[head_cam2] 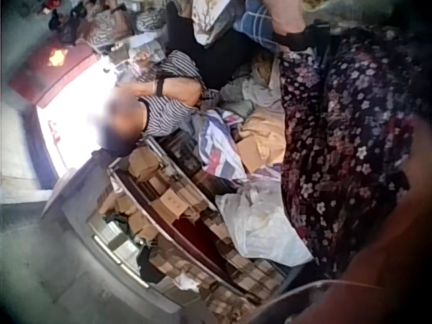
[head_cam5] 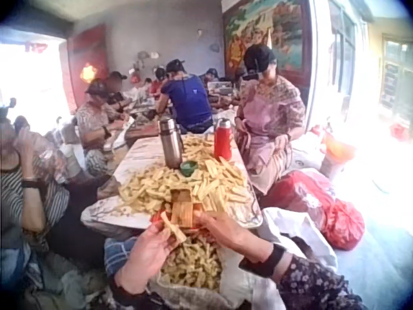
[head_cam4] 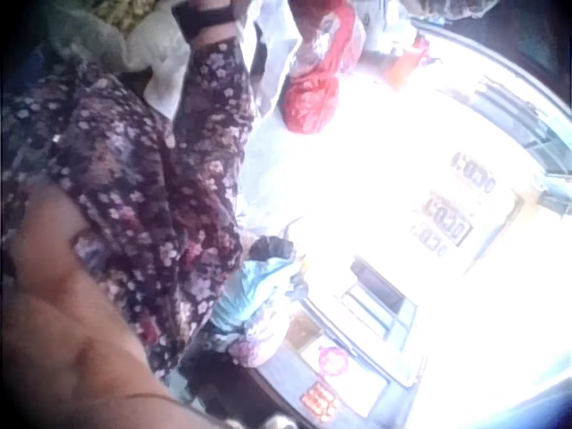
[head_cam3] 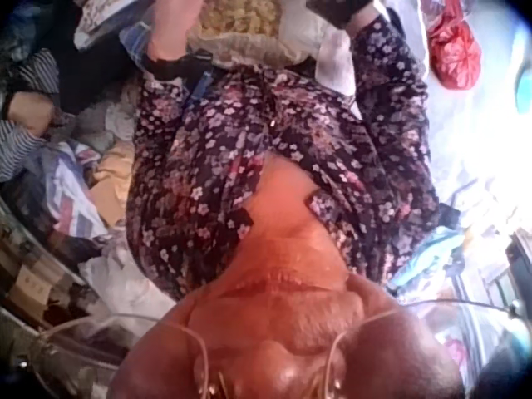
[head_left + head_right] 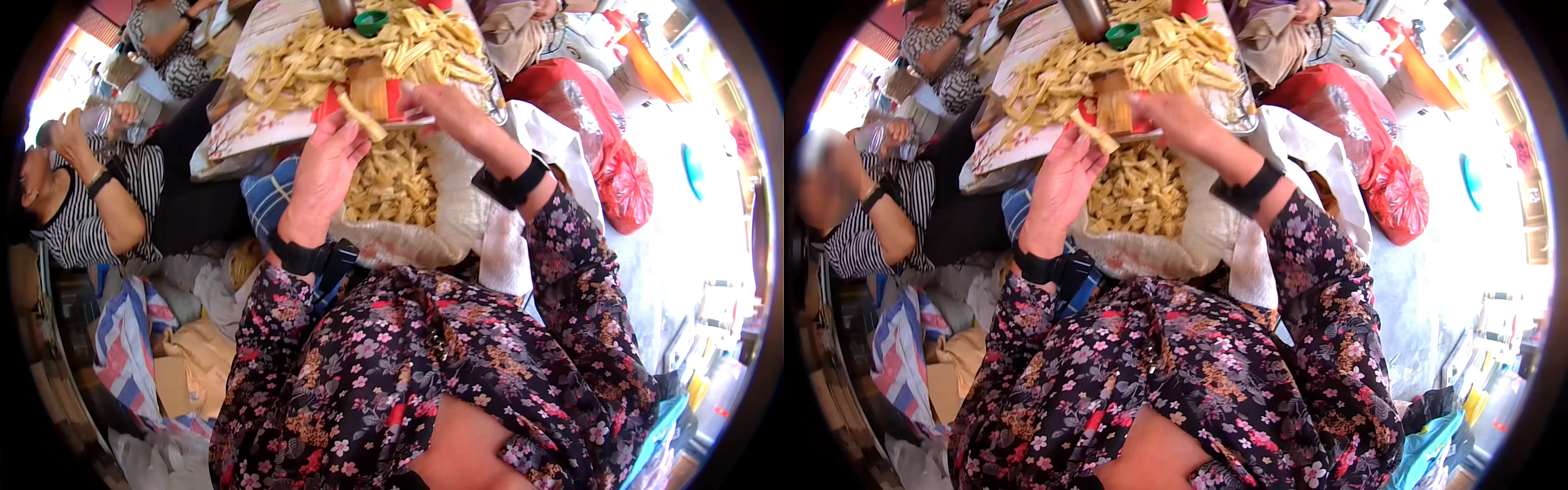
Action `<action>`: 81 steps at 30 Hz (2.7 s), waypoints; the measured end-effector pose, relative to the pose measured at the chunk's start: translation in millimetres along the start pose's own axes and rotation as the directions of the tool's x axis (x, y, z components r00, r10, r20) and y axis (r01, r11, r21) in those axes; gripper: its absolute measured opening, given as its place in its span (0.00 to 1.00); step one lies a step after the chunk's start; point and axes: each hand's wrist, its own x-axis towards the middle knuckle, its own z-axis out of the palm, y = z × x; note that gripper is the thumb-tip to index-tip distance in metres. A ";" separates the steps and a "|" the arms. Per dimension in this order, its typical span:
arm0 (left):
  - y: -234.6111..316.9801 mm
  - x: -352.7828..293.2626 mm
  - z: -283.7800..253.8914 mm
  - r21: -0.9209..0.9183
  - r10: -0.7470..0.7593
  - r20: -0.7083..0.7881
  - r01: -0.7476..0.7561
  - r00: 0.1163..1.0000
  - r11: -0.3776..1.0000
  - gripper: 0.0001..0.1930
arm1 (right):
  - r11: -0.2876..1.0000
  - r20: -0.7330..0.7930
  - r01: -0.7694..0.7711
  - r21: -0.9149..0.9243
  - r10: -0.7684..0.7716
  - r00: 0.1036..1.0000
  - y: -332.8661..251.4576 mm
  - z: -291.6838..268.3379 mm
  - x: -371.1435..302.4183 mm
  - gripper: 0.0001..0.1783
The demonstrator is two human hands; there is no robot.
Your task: The person ties long strips of dried food into knots by hand, placing each finished piece into a bag.
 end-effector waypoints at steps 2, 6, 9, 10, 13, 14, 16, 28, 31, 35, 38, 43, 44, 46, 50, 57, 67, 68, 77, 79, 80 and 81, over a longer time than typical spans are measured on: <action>-6.2 -10.1 1.7 0.009 0.000 -0.017 0.000 1.000 1.000 0.11 | 0.970 0.156 -0.089 0.225 0.054 0.986 9.1 37.7 -21.2 0.30; -21.1 -25.6 -3.8 0.058 -0.075 0.019 0.074 0.997 0.996 0.11 | 0.849 0.218 -0.159 0.504 0.053 0.974 46.0 73.0 -35.8 0.22; -32.5 -41.4 -6.9 0.151 -0.086 0.014 0.083 0.996 0.985 0.14 | 0.809 0.229 -0.194 0.555 0.075 0.971 62.3 85.0 -49.3 0.20; -37.5 -47.6 -11.5 0.175 -0.094 0.040 0.086 0.995 0.981 0.15 | 0.799 0.238 -0.208 0.564 0.084 0.968 65.0 87.4 -54.5 0.20; -40.3 -62.0 -16.3 0.186 -0.110 0.035 0.101 0.993 0.977 0.17 | 0.828 0.273 -0.205 0.522 0.065 0.960 68.5 96.1 -67.6 0.20; -38.1 -64.3 -15.0 0.187 -0.121 0.005 0.118 0.993 0.975 0.18 | 0.841 0.291 -0.211 0.498 0.067 0.954 68.2 97.9 -70.8 0.21; -35.9 -71.7 -14.8 0.221 -0.121 -0.030 0.124 0.992 0.967 0.19 | 0.897 0.314 -0.160 0.412 0.025 0.949 69.4 103.4 -78.6 0.21; -25.9 -29.5 -33.3 0.790 -0.240 0.189 -0.002 0.952 0.613 0.13 | 0.966 0.221 0.201 -0.164 -0.162 0.962 85.2 71.1 -75.2 0.19; -54.3 4.6 -35.9 0.980 -0.229 0.124 -0.084 0.966 0.179 0.18 | 0.954 0.066 0.215 -0.207 -0.206 0.976 116.5 45.6 -69.6 0.15; -97.9 47.6 -32.8 0.884 -0.512 0.212 -0.386 0.833 -0.263 0.30 | 0.997 -0.092 0.045 -0.055 -0.049 0.995 134.7 12.5 -79.9 0.11; -100.1 71.4 -52.3 0.812 -0.620 0.054 -0.396 0.782 -0.429 0.39 | 0.998 -0.215 -0.029 0.049 0.039 0.976 135.2 -3.5 -83.5 0.08; -69.7 55.1 -102.5 0.804 -0.525 -0.102 -0.241 0.845 -0.544 0.39 | 0.993 -0.427 -0.051 -0.109 -0.001 0.904 168.7 -71.3 -92.3 0.08; -63.1 46.4 -107.5 0.798 -0.500 -0.084 -0.242 0.862 -0.552 0.38 | 0.986 -0.474 -0.080 -0.144 0.002 0.881 180.6 -87.2 -97.2 0.08; -47.0 35.8 -118.7 0.803 -0.438 -0.120 -0.172 0.891 -0.570 0.34 | 0.986 -0.570 -0.118 -0.121 0.028 0.821 202.2 -108.7 -103.7 0.09; -38.4 35.1 -121.6 0.905 -0.533 -0.241 -0.011 0.811 -0.426 0.30 | 0.919 -0.718 -0.361 -0.160 0.143 0.681 279.3 -159.5 -120.2 0.12; -118.6 57.8 -55.6 0.751 -0.524 -0.018 -0.335 0.852 -0.570 0.26 | 0.682 -0.383 -0.374 -0.629 0.147 0.912 385.6 -245.5 -52.7 0.15; -141.0 109.6 -29.9 0.750 -0.552 -0.230 -0.216 0.801 -0.626 0.29 | 0.581 -0.351 -0.519 -0.627 0.384 0.854 492.2 -288.7 49.3 0.17; -139.7 118.0 -30.7 0.742 -0.556 -0.213 -0.238 0.803 -0.627 0.29 | 0.543 -0.366 -0.546 -0.638 0.410 0.835 506.2 -289.7 53.9 0.17; -127.4 120.8 -22.8 0.777 -0.545 -0.162 -0.235 0.823 -0.585 0.21 | 0.353 -0.317 -0.552 -0.755 0.541 0.779 548.1 -291.9 94.1 0.16; -131.7 118.9 -30.9 0.805 -0.543 -0.158 -0.211 0.825 -0.555 0.21 | 0.348 -0.312 -0.539 -0.767 0.531 0.788 550.9 -292.5 92.5 0.16; -135.1 117.2 -34.4 0.814 -0.544 -0.159 -0.202 0.824 -0.544 0.21 | 0.351 -0.308 -0.530 -0.772 0.522 0.795 551.0 -290.4 94.3 0.15; -135.8 117.1 -34.5 0.805 -0.534 -0.171 -0.195 0.828 -0.560 0.21 | 0.355 -0.310 -0.523 -0.775 0.509 0.803 548.7 -288.0 93.4 0.15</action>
